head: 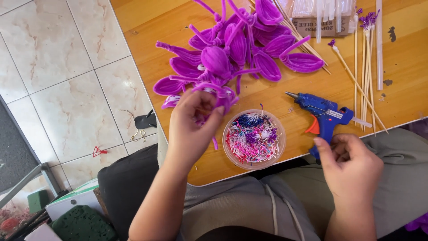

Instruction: The person shapes a purple pipe cleaner into a curved petal form by hand. They then use a thin wire to wrap and secure the base of the pipe cleaner, twisting it to hold the shape.

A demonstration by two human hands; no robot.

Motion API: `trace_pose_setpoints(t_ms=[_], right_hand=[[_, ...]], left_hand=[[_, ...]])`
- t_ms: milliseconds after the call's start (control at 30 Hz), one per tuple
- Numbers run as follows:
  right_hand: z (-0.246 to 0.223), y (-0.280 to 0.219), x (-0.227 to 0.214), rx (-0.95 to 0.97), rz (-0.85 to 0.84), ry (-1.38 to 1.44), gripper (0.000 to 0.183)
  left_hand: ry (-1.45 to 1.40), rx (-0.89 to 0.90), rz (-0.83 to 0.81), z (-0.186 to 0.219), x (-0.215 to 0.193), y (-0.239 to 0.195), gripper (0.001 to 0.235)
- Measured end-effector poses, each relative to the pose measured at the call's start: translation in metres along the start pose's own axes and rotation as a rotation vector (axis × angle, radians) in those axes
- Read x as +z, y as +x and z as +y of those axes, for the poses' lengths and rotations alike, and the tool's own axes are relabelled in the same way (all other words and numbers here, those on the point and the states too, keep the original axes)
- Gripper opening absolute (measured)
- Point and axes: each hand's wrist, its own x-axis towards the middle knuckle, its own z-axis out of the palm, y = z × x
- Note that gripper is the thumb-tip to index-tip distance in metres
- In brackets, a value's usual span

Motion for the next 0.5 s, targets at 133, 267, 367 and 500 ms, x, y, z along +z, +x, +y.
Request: trace_pose_setpoints(t_ms=[133, 267, 367, 500], right_hand=[[-0.018, -0.009, -0.016, -0.115, 0.118, 0.192, 0.021], [-0.071, -0.004, -0.034, -0.373, 0.144, 0.456, 0.017], [-0.104, 0.012, -0.056, -0.543, -0.043, 0.526, 0.036], [-0.125, 0.029, -0.067, -0.568, -0.613, 0.615, 0.042]], left_hand=[[-0.23, -0.089, -0.103, 0.016, -0.014, -0.013, 0.004], [-0.344, -0.037, -0.264, 0.039, -0.012, -0.03, 0.008], [-0.298, 0.023, -0.407, 0.059, -0.008, -0.036, 0.01], [-0.27, 0.123, -0.426, 0.068, -0.012, -0.041, 0.021]])
